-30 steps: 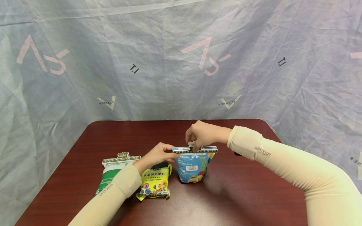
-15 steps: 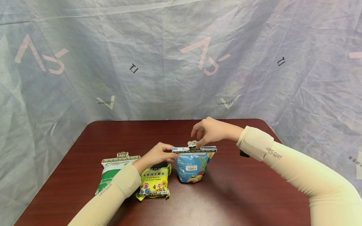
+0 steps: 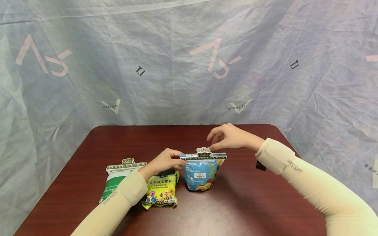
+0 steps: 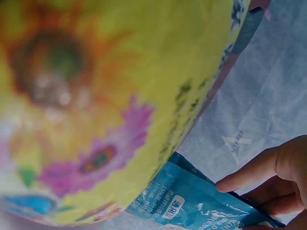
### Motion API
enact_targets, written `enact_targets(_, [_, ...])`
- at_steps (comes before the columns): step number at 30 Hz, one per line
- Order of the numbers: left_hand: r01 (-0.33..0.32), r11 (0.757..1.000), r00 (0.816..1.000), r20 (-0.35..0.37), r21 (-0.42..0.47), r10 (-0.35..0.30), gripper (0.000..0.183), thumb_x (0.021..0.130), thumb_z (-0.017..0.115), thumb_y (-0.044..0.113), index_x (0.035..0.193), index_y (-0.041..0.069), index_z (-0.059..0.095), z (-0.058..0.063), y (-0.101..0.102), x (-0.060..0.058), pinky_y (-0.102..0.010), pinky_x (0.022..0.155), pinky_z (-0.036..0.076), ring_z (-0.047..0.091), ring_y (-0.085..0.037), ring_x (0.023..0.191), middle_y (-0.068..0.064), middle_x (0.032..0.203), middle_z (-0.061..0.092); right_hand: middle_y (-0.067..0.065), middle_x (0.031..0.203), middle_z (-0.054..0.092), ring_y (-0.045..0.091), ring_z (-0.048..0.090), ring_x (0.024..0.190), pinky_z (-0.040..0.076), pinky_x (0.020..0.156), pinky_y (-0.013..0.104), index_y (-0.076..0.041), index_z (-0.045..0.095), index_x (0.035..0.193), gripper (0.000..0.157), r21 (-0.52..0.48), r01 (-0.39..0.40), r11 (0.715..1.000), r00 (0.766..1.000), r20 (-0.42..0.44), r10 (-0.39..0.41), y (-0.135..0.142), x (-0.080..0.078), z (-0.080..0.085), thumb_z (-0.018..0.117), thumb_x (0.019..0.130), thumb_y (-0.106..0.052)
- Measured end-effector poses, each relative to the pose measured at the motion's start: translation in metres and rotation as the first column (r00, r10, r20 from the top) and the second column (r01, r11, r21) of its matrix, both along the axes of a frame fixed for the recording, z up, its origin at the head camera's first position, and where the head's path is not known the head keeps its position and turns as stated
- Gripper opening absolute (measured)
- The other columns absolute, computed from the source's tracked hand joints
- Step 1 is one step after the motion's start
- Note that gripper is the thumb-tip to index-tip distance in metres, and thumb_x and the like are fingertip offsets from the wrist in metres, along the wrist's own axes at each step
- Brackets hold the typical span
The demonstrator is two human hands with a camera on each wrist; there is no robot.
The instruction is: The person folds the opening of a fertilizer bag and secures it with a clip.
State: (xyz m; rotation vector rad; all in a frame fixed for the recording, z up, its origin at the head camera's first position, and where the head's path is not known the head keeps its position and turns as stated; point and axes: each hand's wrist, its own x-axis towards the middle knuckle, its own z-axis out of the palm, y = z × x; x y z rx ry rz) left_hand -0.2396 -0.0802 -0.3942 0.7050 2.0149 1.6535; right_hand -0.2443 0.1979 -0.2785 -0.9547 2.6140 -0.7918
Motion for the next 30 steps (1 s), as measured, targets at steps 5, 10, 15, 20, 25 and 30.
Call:
enact_targets(5, [0.004, 1.000, 1.000, -0.004, 0.001, -0.004, 0.028, 0.084, 0.066, 0.013, 0.110, 0.001, 0.066, 0.000, -0.001, 0.000, -0.050, 0.078, 0.049, 0.065, -0.024, 0.089, -0.011, 0.100, 0.066, -0.007, 0.085, 0.068, 0.009, 0.064, 0.079, 0.050, 0.068, 0.032, -0.020, 0.064, 0.103, 0.027, -0.042, 0.028, 0.999, 1.000, 0.013, -0.028, 0.009, 0.002, -0.005, 0.071, 0.080, -0.033])
enact_targets(10, [0.011, 1.000, 1.000, -0.004, 0.006, -0.011, 0.028, 0.085, 0.066, 0.013, 0.111, 0.001, 0.065, 0.001, -0.002, 0.000, -0.051, 0.079, 0.048, 0.065, -0.023, 0.090, -0.011, 0.101, 0.066, -0.007, 0.085, 0.068, 0.009, 0.064, 0.078, 0.049, 0.067, 0.033, -0.021, 0.065, 0.102, 0.025, -0.079, 0.043, 0.996, 0.999, -0.011, -0.044, 0.015, 0.003, -0.013, 0.069, 0.081, -0.035])
enact_targets(15, [0.023, 1.000, 1.000, -0.005, 0.002, -0.023, 0.028, 0.086, 0.065, 0.015, 0.111, 0.002, 0.065, 0.002, -0.002, 0.001, -0.052, 0.080, 0.048, 0.065, -0.024, 0.090, -0.011, 0.100, 0.066, -0.004, 0.089, 0.068, 0.014, 0.064, 0.069, 0.051, 0.061, 0.037, -0.022, 0.065, 0.103, 0.024, -0.136, 0.099, 0.986, 0.995, 0.041, -0.094, 0.022, 0.007, -0.021, 0.069, 0.082, -0.033])
enact_targets(20, [0.023, 1.000, 1.000, -0.009, -0.004, -0.023, 0.028, 0.086, 0.065, 0.016, 0.110, 0.002, 0.066, 0.002, -0.002, 0.001, -0.051, 0.079, 0.048, 0.065, -0.024, 0.090, -0.010, 0.100, 0.066, -0.003, 0.094, 0.068, 0.019, 0.065, 0.074, 0.053, 0.062, 0.036, -0.023, 0.064, 0.105, 0.025, -0.210, 0.154, 0.966, 0.987, 0.087, -0.138, 0.028, 0.011, -0.031, 0.068, 0.083, -0.033])
enact_targets(25, [0.021, 1.000, 1.000, -0.012, -0.003, -0.021, 0.028, 0.085, 0.066, 0.016, 0.110, 0.002, 0.066, 0.002, -0.001, 0.001, -0.051, 0.079, 0.048, 0.065, -0.024, 0.089, -0.010, 0.099, 0.066, 0.003, 0.098, 0.067, 0.021, 0.064, 0.083, 0.054, 0.066, 0.035, -0.018, 0.064, 0.108, 0.028, -0.306, 0.210, 0.928, 0.973, 0.158, -0.168, 0.035, 0.016, -0.042, 0.068, 0.083, -0.030])
enact_targets(30, [0.016, 1.000, 1.000, -0.013, -0.009, -0.016, 0.027, 0.086, 0.065, 0.016, 0.109, 0.002, 0.066, 0.002, -0.001, 0.001, -0.051, 0.079, 0.048, 0.065, -0.023, 0.089, -0.010, 0.099, 0.066, 0.010, 0.102, 0.066, 0.023, 0.063, 0.087, 0.054, 0.071, 0.039, -0.014, 0.063, 0.111, 0.029, -0.382, 0.249, 0.890, 0.960, 0.221, -0.174, 0.042, 0.020, -0.057, 0.067, 0.084, -0.026])
